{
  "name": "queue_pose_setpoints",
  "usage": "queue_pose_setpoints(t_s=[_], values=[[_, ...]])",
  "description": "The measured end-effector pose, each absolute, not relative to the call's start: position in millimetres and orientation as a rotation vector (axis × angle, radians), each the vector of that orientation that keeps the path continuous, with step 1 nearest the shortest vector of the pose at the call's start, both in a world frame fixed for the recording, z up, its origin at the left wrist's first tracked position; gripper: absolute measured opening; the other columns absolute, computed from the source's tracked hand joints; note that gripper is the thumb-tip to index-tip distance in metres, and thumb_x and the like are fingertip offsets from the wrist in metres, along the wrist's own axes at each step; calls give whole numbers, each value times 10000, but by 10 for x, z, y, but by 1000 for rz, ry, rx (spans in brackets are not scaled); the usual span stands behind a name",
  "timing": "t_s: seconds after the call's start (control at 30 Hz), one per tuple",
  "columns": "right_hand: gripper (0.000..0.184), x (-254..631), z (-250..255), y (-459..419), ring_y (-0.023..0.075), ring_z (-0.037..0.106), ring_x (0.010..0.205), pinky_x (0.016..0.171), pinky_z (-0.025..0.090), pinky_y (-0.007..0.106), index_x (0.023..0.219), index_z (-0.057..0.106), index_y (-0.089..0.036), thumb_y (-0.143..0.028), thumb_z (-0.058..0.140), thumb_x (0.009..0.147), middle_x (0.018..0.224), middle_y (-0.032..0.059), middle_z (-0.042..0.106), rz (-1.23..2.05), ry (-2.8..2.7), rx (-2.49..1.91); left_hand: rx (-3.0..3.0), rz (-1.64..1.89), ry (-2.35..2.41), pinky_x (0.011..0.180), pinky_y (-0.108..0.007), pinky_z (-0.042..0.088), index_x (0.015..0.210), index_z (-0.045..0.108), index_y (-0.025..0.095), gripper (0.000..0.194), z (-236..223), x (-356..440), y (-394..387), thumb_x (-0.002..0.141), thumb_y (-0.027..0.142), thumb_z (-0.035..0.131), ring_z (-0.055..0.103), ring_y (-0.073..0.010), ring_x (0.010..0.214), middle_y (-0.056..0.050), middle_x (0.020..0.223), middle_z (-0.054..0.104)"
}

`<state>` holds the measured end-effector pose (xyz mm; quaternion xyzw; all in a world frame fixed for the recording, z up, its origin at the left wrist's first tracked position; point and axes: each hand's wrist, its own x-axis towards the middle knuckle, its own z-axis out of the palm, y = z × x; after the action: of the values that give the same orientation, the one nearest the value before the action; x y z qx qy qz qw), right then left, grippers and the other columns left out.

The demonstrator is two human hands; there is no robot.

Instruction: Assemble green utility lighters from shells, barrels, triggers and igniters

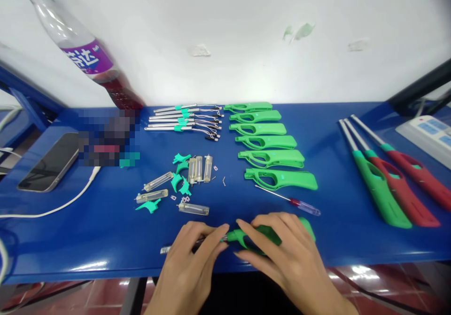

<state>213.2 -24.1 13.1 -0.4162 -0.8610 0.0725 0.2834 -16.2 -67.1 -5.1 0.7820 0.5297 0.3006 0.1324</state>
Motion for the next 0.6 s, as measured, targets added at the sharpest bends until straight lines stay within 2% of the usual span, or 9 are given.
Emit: queue_pose_setpoints(t_s=[0.37, 0.47, 0.6], values=[[336, 2168, 89, -260, 211, 649, 934, 855, 447, 367, 1357, 699, -219, -394, 547, 1113, 1061, 59, 743, 258, -2370, -1073, 2328, 883, 1516, 774, -317, 577, 1338, 685, 234, 447, -90, -168, -649, 1024, -29, 507, 612, -183, 929, -69, 1085, 620], [366, 2179, 85, -256, 216, 647, 952, 876, 442, 376, 1369, 688, -223, -431, 527, 1114, 1090, 59, 734, 280, -2398, -1099, 2339, 877, 1511, 765, -330, 580, 1346, 682, 237, 470, -88, -157, -646, 1012, -41, 502, 609, -189, 923, -74, 1093, 620], [434, 2265, 146, -276, 244, 648, 1108, 988, 442, 404, 1462, 609, -263, -497, 480, 1120, 1194, 71, 710, 367, -2412, -1076, 2333, 866, 1523, 745, -336, 586, 1348, 677, 233, 422, -84, -147, -648, 1031, 1, 520, 608, -193, 908, -77, 1086, 618]])
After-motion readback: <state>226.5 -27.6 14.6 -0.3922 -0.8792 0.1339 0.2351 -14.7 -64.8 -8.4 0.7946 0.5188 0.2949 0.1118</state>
